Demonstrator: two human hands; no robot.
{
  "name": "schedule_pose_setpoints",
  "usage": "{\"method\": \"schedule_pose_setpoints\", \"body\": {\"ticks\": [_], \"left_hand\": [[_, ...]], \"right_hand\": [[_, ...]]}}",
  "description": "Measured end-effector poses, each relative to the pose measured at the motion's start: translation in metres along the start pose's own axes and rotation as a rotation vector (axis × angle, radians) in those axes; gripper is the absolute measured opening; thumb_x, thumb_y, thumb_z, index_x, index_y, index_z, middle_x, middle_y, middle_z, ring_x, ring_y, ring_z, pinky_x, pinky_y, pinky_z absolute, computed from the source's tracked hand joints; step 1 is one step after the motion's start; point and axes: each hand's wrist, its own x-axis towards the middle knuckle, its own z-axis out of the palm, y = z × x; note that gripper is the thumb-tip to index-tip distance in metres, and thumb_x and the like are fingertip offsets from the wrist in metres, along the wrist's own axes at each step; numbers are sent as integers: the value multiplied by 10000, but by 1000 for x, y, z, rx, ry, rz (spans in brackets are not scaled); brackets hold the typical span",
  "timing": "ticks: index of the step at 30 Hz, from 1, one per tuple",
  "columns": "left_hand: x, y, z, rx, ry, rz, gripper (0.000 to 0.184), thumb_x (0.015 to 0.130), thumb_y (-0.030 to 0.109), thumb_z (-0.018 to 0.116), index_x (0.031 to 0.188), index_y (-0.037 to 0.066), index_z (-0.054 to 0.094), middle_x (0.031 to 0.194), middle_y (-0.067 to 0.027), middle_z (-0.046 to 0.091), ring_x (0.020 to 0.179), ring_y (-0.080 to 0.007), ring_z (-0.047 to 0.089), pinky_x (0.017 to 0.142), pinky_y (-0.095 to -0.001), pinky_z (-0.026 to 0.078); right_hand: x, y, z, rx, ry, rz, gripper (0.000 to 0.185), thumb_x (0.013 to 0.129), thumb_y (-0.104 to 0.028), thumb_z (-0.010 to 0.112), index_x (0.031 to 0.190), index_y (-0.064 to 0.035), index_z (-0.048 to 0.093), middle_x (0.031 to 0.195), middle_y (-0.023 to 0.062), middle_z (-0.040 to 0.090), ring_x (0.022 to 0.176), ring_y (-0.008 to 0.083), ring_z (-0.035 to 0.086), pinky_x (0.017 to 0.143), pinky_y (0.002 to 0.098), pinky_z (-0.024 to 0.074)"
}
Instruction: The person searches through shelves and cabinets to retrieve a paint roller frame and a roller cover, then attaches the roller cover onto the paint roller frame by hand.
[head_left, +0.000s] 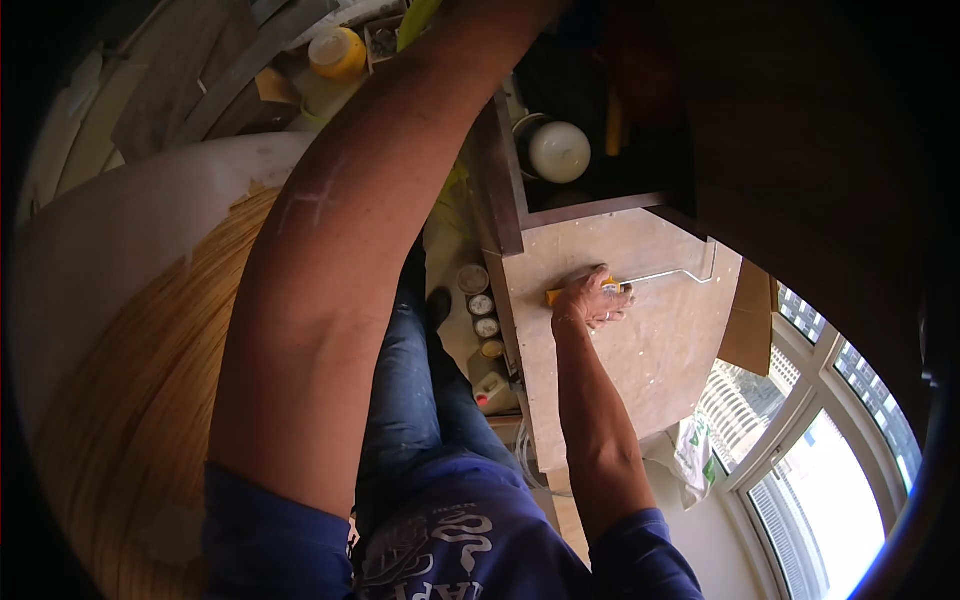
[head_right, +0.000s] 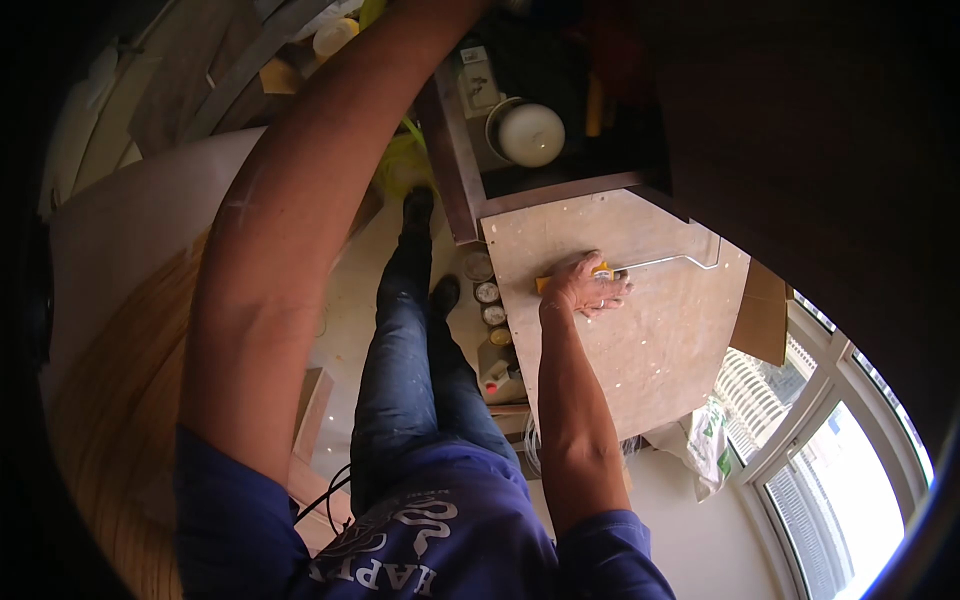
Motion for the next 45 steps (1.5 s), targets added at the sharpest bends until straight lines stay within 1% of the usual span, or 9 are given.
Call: {"method": "schedule_pose_setpoints", "body": {"ticks": [3,6,10,19,21,25,35,41,45], "left_hand": [[-2,6,26,162,-49,381,706,747,181,746,1395,33,508,1562,-269,283,1447,-462,269,1179,-525,285],[-25,38,19,-13,-253,511,701,747,172,733,1397,36,509,1566,-249,302,1440,-485,266,1179,-540,272],[-12,66,111,-127,-436,464,633,789,165,677,1387,45,507,1503,-240,385,1392,-453,354,1141,-504,338],[-67,68,79,-124,-517,794,308,868,195,629,1133,51,692,1165,-192,654,1161,-339,604,962,-457,483],[-72,70,76,-159,-519,800,268,885,201,618,1077,53,733,1090,-181,713,1110,-313,660,922,-446,515],[-64,79,87,-422,-683,529,355,905,349,627,1123,91,735,1109,-196,706,1109,-330,652,950,-445,495],[-49,81,121,-268,-629,413,345,912,387,623,1130,147,741,1125,-173,708,1105,-320,653,945,-429,498],[-51,85,121,-302,-635,454,339,917,410,621,1134,181,745,1135,-160,709,1102,-314,653,943,-419,499],[-50,92,100,-538,-743,522,283,909,354,638,1132,220,749,1145,-131,713,1101,-301,657,937,-413,505]], "right_hand": [[0,4,3,-13,4,-25,732,911,-506,574,1516,-182,318,1653,94,178,1524,389,49,1182,588,64],[0,1,0,-14,5,-24,739,912,-509,567,1518,-168,316,1652,74,180,1521,398,61,1177,593,82],[-6,-4,-7,12,-23,-8,741,914,-513,555,1515,-150,320,1648,45,184,1519,399,74,1171,601,102],[2,5,2,-19,27,-19,740,898,-515,569,1499,-149,341,1607,45,261,1501,371,154,1155,579,167],[4,4,5,-16,35,-8,740,888,-519,579,1491,-157,348,1597,58,280,1492,366,177,1155,562,180],[-3,-2,-4,28,17,41,751,869,-533,591,1488,-186,344,1580,101,311,1487,362,197,1158,532,193],[-5,-3,-4,27,24,66,753,856,-557,591,1478,-211,344,1501,188,408,1459,367,258,1150,510,221],[-20,-16,-17,41,-17,86,741,868,-531,592,1478,-189,348,1484,207,400,1386,358,367,1120,509,276],[-21,-22,-19,30,-36,91,732,874,-513,597,1478,-183,350,1445,201,403,1286,369,462,1073,515,342]]}}
